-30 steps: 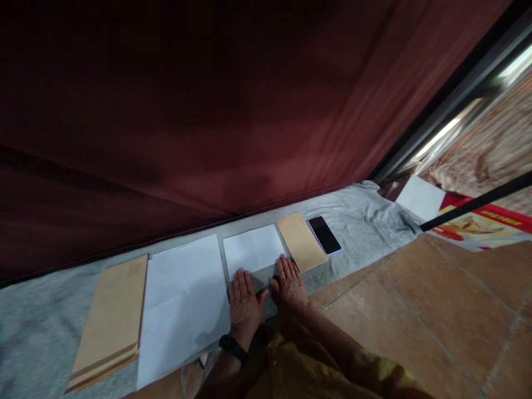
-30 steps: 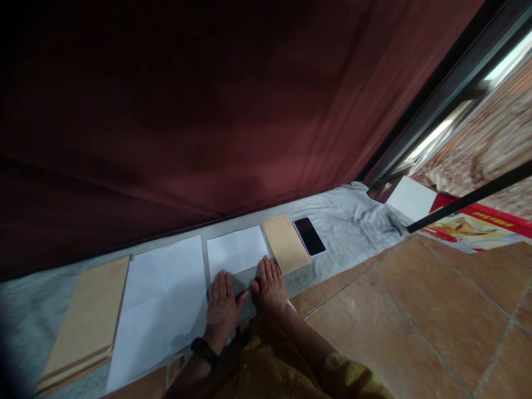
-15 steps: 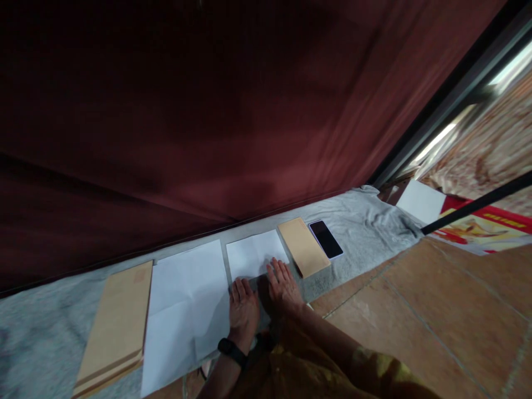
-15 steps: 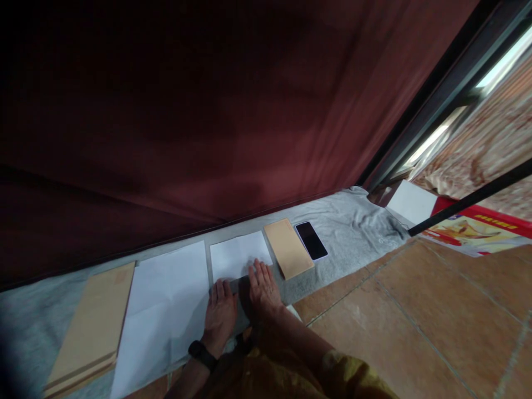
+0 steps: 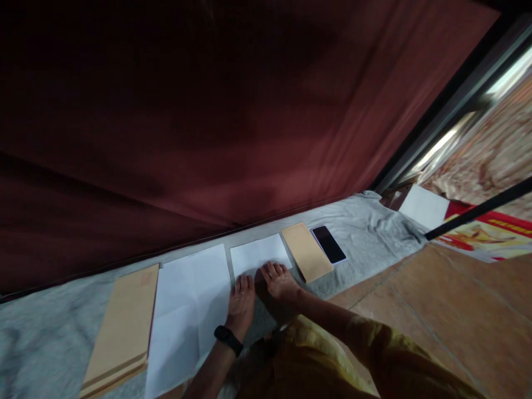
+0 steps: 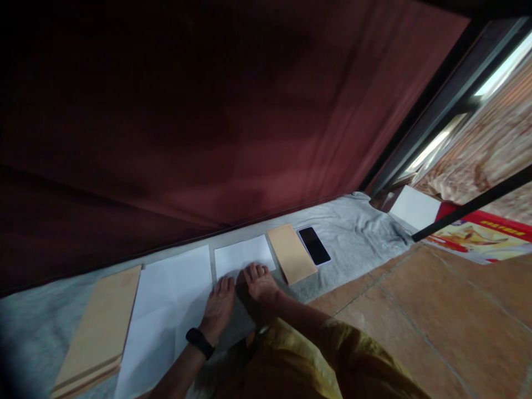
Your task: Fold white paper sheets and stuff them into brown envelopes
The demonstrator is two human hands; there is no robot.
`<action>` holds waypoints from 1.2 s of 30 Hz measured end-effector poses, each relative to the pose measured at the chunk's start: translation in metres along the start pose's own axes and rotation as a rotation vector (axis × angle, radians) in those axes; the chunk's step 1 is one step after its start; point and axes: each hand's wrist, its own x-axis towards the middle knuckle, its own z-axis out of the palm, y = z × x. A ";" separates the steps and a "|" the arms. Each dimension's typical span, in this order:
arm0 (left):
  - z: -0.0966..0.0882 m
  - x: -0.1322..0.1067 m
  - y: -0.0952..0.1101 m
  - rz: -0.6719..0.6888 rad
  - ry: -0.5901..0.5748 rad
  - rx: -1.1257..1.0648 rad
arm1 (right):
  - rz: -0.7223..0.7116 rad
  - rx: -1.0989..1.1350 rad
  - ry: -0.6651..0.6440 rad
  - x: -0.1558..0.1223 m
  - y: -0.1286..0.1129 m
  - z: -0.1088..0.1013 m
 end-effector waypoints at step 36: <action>-0.088 0.024 -0.016 -0.372 0.376 -0.925 | 0.448 1.112 0.343 0.003 0.050 -0.086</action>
